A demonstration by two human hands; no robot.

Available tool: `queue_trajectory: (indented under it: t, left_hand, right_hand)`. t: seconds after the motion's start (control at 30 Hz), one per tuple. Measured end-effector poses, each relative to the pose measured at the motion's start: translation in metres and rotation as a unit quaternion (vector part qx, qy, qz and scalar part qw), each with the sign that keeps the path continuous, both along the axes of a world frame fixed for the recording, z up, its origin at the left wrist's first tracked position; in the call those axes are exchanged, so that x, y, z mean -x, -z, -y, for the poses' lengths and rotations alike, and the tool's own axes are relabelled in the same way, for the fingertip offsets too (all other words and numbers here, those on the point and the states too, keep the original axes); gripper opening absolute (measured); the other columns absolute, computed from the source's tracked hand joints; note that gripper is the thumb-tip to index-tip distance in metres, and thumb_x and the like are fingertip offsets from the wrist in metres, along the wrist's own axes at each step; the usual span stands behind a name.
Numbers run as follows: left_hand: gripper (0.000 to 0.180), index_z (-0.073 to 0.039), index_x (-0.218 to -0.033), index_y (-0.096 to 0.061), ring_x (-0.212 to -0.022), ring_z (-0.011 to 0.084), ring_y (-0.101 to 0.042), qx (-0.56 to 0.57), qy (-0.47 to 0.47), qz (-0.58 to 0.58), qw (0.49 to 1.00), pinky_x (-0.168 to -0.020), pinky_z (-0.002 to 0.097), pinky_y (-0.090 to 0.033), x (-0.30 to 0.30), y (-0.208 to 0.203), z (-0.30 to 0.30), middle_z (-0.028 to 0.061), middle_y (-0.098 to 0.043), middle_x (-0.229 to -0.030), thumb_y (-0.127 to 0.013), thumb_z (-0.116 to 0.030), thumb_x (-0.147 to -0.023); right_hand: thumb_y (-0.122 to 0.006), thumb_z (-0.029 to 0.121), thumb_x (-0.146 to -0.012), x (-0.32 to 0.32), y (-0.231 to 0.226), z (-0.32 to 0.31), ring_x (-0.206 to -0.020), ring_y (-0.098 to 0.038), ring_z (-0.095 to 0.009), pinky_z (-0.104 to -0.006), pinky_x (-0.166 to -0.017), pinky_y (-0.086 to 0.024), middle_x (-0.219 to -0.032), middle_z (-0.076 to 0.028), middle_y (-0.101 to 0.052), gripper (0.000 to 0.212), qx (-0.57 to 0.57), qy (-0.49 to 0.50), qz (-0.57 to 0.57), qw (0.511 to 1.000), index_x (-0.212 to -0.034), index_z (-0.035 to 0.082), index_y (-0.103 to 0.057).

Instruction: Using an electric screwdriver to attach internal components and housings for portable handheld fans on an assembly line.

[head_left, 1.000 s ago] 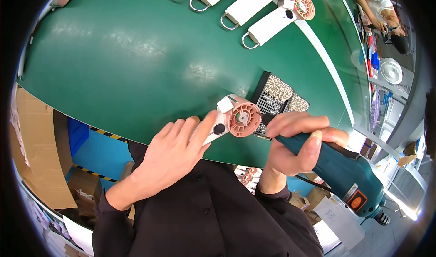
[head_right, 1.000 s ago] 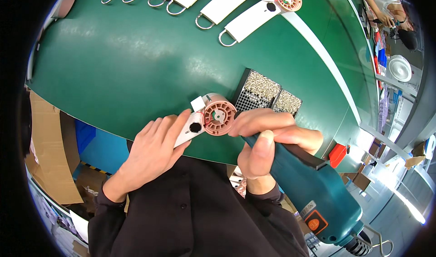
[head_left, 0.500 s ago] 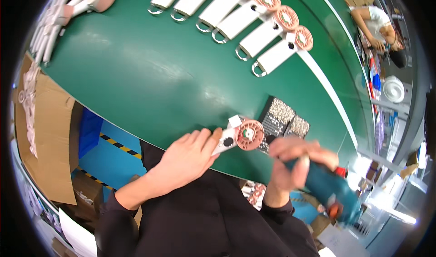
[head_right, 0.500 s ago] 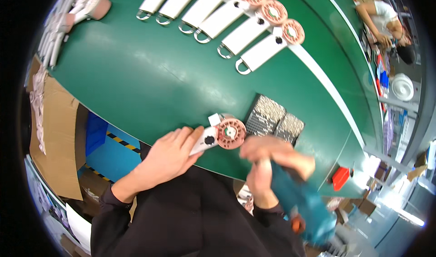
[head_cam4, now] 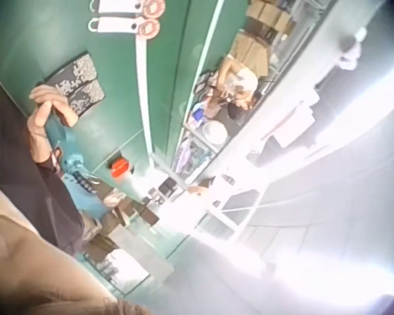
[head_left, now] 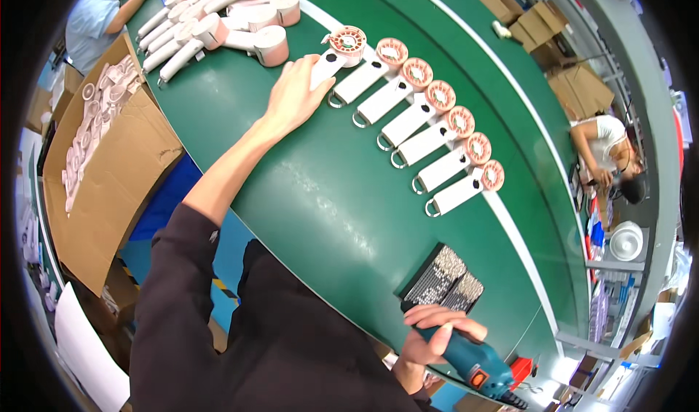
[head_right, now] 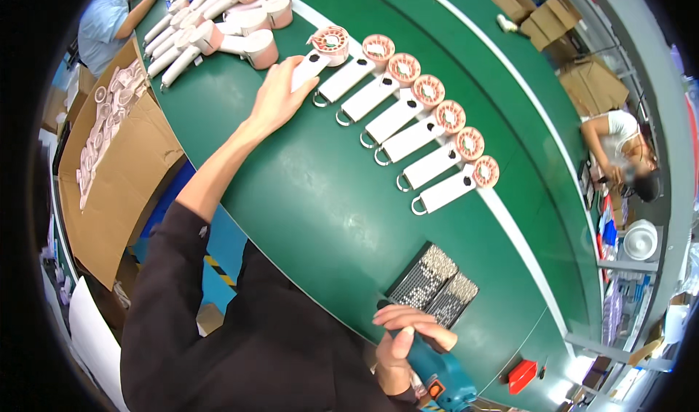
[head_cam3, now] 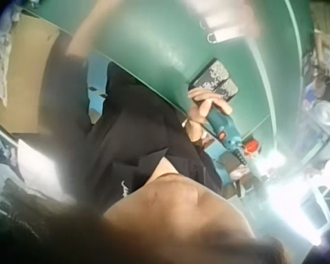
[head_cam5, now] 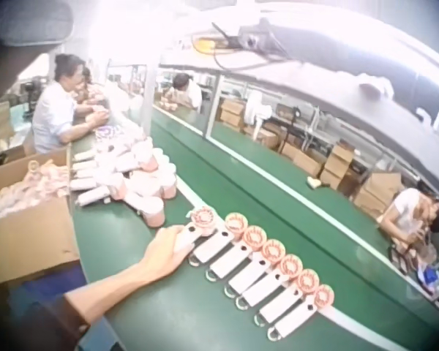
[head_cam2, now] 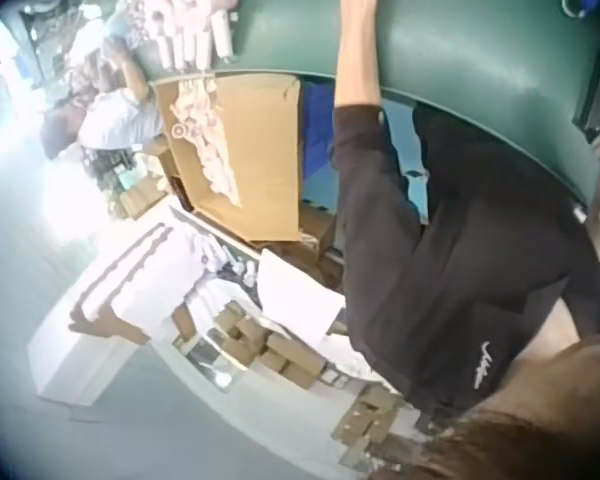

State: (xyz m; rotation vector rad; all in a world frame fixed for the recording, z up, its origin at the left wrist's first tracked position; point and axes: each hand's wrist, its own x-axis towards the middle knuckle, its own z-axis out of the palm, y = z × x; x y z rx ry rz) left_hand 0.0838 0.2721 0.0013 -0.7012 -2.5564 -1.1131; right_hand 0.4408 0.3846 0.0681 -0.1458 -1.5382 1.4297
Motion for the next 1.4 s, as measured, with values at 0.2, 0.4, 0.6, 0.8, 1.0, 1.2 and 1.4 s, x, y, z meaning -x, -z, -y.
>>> queue_trajectory:
  t: [0.2,0.4,0.6,0.8,1.0,1.2,1.4]
  left_hand:
    - [0.051,0.004,-0.12,-0.053,-0.104,0.0342,-0.054,0.033,0.03,-0.037,0.998,-0.091,0.0419,-0.044,0.057,0.028,-0.032,0.0202,-0.056,-0.108,-0.066,-0.031,-0.084]
    - [0.031,0.001,-0.117,-0.055,-0.104,0.0257,-0.058,-0.108,0.04,-0.148,0.982,-0.09,0.0361,-0.046,0.054,-0.005,0.0,0.0161,-0.061,-0.108,-0.056,-0.011,-0.088]
    - [0.039,0.005,-0.116,-0.056,-0.109,0.0363,-0.052,-0.039,-0.221,-0.269,0.937,-0.097,0.0436,-0.039,0.106,0.003,0.106,0.023,-0.058,-0.112,-0.058,-0.01,-0.08]
    - [0.064,-0.005,-0.121,-0.06,-0.09,0.039,-0.065,0.416,-0.295,-0.171,0.843,-0.076,0.0499,-0.05,0.158,0.052,0.266,0.0256,-0.066,-0.098,-0.059,-0.056,-0.083]
    - [0.06,0.001,-0.109,-0.063,-0.076,0.023,-0.063,0.195,-0.159,0.022,0.968,-0.069,0.0344,-0.047,0.144,0.049,0.252,0.0107,-0.066,-0.085,-0.059,-0.055,-0.088]
    - [0.037,-0.007,-0.076,-0.058,-0.05,0.007,-0.049,-0.065,-0.135,0.302,0.942,-0.046,0.0221,-0.035,0.053,0.03,0.22,-0.0019,-0.052,-0.062,-0.067,-0.041,-0.087]
    - [0.024,-0.006,-0.092,-0.057,-0.053,0.007,-0.051,-0.191,-0.118,0.378,0.898,-0.047,0.0215,-0.04,-0.047,0.011,0.178,0.0004,-0.057,-0.074,-0.068,-0.027,-0.09]
  right_hand:
    - [-0.055,0.012,-0.086,-0.01,-0.001,0.001,-0.033,-0.044,-0.02,-0.0342,-0.033,-0.046,-0.052,-0.01,-0.045,0.022,0.003,0.065,0.01,0.998,-0.098,0.003,-0.039]
    - [-0.051,0.01,-0.089,-0.015,-0.008,-0.026,-0.035,-0.045,-0.02,-0.0333,-0.032,-0.045,-0.053,-0.009,-0.042,0.02,0.046,0.166,-0.033,0.985,-0.101,0.002,-0.036]
    - [-0.047,0.01,-0.091,-0.017,-0.023,-0.054,-0.034,-0.041,-0.017,-0.0304,-0.033,-0.042,-0.054,-0.008,-0.042,0.011,0.006,0.297,0.009,0.955,-0.094,0.003,-0.039]
    - [-0.051,0.006,-0.087,-0.016,-0.018,-0.067,-0.037,-0.046,-0.022,-0.0351,-0.035,-0.045,-0.055,-0.012,-0.046,0.019,0.057,0.291,0.003,0.955,-0.101,0.001,-0.04]
    - [-0.054,0.003,-0.087,-0.013,-0.003,-0.072,-0.036,-0.047,-0.021,-0.0341,-0.037,-0.047,-0.055,-0.012,-0.048,0.024,0.043,0.235,0.018,0.971,-0.105,0.001,-0.039]
    - [-0.056,0.003,-0.088,-0.01,0.011,-0.078,-0.037,-0.048,-0.019,-0.032,-0.038,-0.047,-0.054,-0.011,-0.048,0.024,0.058,0.24,0.033,0.968,-0.104,0.0,-0.039]
    - [-0.055,0.001,-0.087,-0.007,0.019,-0.085,-0.038,-0.048,-0.017,-0.0311,-0.039,-0.047,-0.055,-0.01,-0.049,0.023,0.055,0.23,0.046,0.97,-0.103,-0.001,-0.039]
